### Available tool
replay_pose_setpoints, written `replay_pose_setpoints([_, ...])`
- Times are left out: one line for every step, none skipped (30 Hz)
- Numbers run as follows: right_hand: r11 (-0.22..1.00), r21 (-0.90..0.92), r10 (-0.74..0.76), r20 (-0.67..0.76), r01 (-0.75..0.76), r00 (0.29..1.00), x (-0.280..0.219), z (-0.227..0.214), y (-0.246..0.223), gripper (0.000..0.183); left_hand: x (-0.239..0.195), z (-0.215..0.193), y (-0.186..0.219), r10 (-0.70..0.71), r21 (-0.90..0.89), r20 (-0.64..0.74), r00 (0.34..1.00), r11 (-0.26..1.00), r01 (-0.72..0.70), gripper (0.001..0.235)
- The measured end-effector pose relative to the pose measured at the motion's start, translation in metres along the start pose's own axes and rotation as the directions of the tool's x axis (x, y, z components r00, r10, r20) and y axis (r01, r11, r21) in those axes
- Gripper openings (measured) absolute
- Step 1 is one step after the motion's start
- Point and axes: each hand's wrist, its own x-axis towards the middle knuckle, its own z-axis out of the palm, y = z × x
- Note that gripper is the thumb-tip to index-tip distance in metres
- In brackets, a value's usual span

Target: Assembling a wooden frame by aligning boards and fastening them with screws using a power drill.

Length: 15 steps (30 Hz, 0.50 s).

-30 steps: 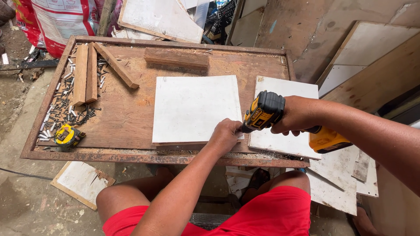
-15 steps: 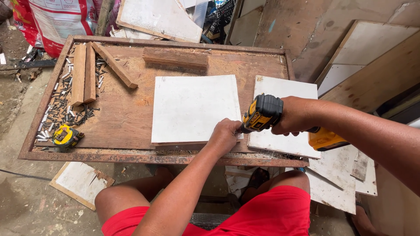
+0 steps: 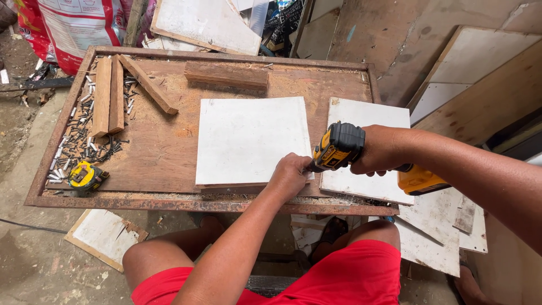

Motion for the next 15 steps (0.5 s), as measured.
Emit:
replay_pose_setpoints([1.000,0.001,-0.006,-0.003,0.006,1.000,-0.002,-0.001,-0.002,0.017,0.000,0.001,-0.002,-0.002,0.000,0.000,1.000,1.000,0.002,0.013])
replay_pose_setpoints([1.000,0.001,-0.011,-0.006,0.011,1.000,-0.005,-0.002,-0.004,0.016,0.000,0.003,-0.004,-0.004,0.000,0.000,1.000,1.000,0.004,0.014])
replay_pose_setpoints([1.000,0.002,-0.013,-0.003,0.013,1.000,-0.005,-0.002,-0.005,0.016,-0.001,0.000,-0.002,-0.007,0.000,0.000,1.000,1.000,0.007,0.014])
replay_pose_setpoints([1.000,-0.008,-0.010,-0.005,0.010,1.000,-0.005,-0.002,-0.007,0.016,-0.001,-0.002,-0.001,-0.007,-0.008,0.013,1.000,1.000,0.007,0.016])
replay_pose_setpoints([1.000,-0.018,-0.008,-0.009,0.008,1.000,-0.005,-0.003,-0.008,0.016,-0.001,-0.004,0.001,-0.005,-0.016,0.026,1.000,1.000,0.006,0.018])
replay_pose_setpoints([1.000,-0.018,-0.009,-0.008,0.009,1.000,-0.004,-0.003,-0.008,0.016,0.001,-0.003,0.000,-0.006,-0.016,0.025,1.000,1.000,0.007,0.018])
replay_pose_setpoints([1.000,-0.019,0.000,-0.001,0.000,1.000,-0.003,-0.003,-0.007,0.017,0.002,-0.003,-0.002,0.022,-0.004,0.030,0.999,1.000,-0.022,0.022])
replay_pose_setpoints([1.000,-0.020,0.009,0.007,-0.008,1.000,-0.002,-0.003,-0.007,0.017,0.004,-0.002,-0.003,0.051,0.008,0.035,0.998,0.999,-0.051,0.026])
replay_pose_setpoints([1.000,-0.020,0.008,0.007,-0.008,1.000,0.001,-0.003,-0.003,0.017,0.004,-0.007,0.000,0.050,0.008,0.034,0.998,0.999,-0.051,0.026])
replay_pose_setpoints([1.000,-0.015,0.000,0.006,0.000,1.000,0.005,-0.003,0.000,0.018,0.003,-0.011,0.002,0.026,0.018,0.075,0.997,0.999,-0.027,0.032])
replay_pose_setpoints([1.000,-0.010,-0.008,0.008,0.008,1.000,0.008,-0.002,0.003,0.019,0.002,-0.015,0.005,-0.001,0.027,0.116,0.993,1.000,-0.003,0.038])
replay_pose_setpoints([1.000,-0.010,-0.008,0.010,0.008,1.000,0.007,-0.002,0.004,0.019,0.001,-0.016,0.009,-0.002,0.027,0.116,0.993,1.000,-0.001,0.038])
replay_pose_setpoints([1.000,-0.002,-0.008,0.012,0.008,1.000,0.007,-0.003,0.003,0.019,0.001,-0.018,0.013,-0.018,0.044,0.120,0.993,0.999,0.013,0.041])
replay_pose_setpoints([1.000,0.005,-0.009,0.015,0.009,1.000,0.006,-0.004,0.002,0.020,0.000,-0.021,0.016,-0.033,0.061,0.124,0.992,0.998,0.026,0.045])
replay_pose_setpoints([1.000,0.006,-0.009,0.014,0.008,1.000,0.007,-0.004,0.002,0.020,0.001,-0.022,0.016,-0.033,0.061,0.124,0.992,0.998,0.025,0.045])
